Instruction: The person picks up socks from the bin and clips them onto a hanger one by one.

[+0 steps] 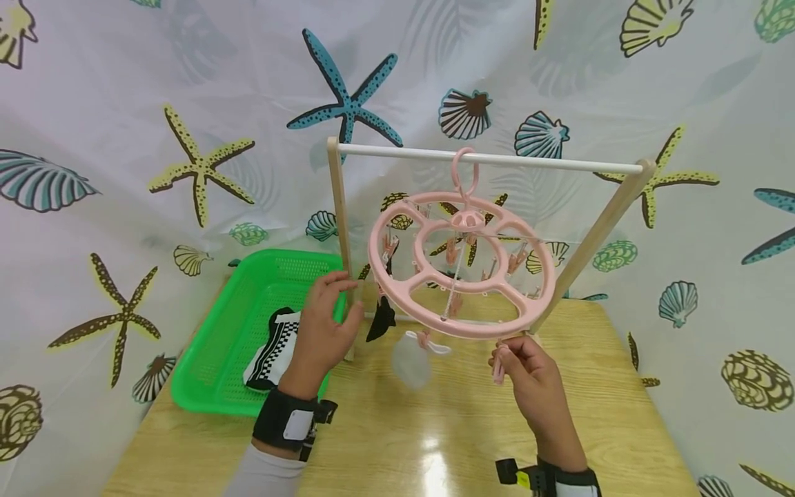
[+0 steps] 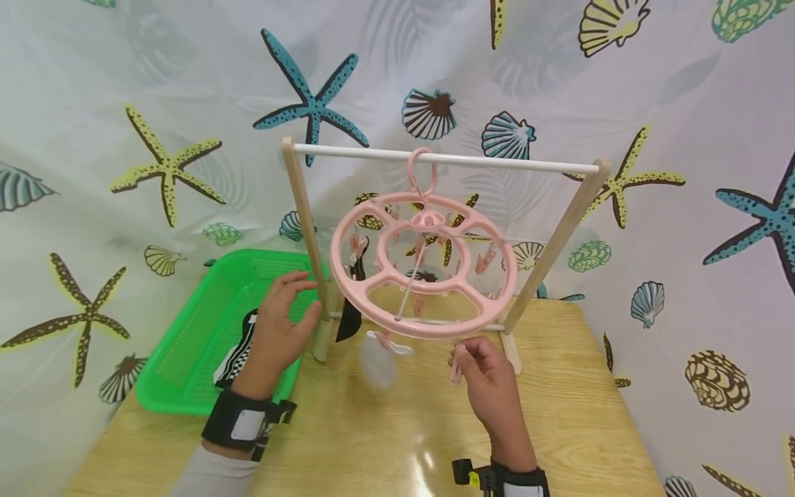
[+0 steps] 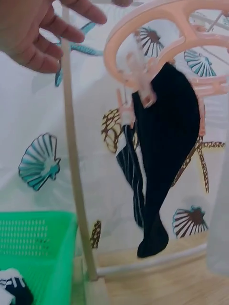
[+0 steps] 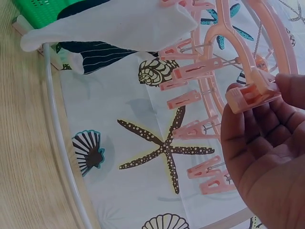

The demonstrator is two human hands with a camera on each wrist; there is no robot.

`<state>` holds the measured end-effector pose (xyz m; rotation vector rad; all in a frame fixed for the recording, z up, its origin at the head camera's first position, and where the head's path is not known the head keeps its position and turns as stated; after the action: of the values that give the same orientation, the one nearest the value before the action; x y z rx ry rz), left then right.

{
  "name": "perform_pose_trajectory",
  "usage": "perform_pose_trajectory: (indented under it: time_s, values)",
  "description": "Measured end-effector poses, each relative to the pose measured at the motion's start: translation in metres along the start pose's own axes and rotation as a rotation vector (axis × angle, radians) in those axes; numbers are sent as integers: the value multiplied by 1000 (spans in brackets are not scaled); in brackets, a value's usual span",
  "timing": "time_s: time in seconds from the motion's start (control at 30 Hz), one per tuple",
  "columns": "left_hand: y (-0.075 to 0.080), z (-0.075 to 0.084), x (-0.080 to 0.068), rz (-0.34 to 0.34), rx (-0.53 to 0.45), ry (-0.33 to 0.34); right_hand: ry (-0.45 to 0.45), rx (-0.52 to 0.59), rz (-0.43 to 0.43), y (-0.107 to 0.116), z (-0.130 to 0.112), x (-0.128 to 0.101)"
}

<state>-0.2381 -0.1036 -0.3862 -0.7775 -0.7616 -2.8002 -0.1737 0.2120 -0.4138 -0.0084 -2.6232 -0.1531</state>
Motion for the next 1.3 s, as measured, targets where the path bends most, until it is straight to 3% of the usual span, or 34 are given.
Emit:
perform_pose_trajectory:
  time_s: [0.13, 0.3, 0.4, 0.5, 0.73, 0.9, 1.0, 1.13, 1.23, 1.3]
  values:
    - [8, -34, 6, -9, 34, 238, 1, 15, -9, 0, 0, -1]
    - [17, -85, 15, -99, 64, 538, -30, -24, -3, 2, 1, -2]
    - [24, -114, 21, -174, 80, 640, -47, -36, 11, 2, 2, -2]
    - [32, -135, 24, -253, 146, 668, -77, -30, 27, 1, 4, -3]
    - [36, -180, 18, -412, 367, 601, -98, -20, 36, -2, 6, -5]
    - [30, -207, 1, -542, 429, 714, -107, -15, 43, -2, 9, -6]
    - [27, -213, -9, -541, 413, 783, -123, -23, 44, -2, 10, -6]
    - [24, -212, -14, -469, 396, 821, -137, -39, 42, -2, 10, -7]
    - [21, -211, -12, -408, 395, 793, -140, -44, 42, -1, 10, -7]
    - [18, -210, -10, -384, 401, 737, -139, -42, 42, -1, 9, -7]
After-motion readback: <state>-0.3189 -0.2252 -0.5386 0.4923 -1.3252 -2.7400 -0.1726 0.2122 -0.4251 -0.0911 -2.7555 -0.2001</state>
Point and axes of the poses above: each hand's wrist, its own x-axis towards the middle knuckle, its own y-axis out of the back of the hand, z = x × y, the point moved 5 cm from there along x, towards the middle knuckle, and after that the axes turned 8 degrees about y, right-handed, at the moved point
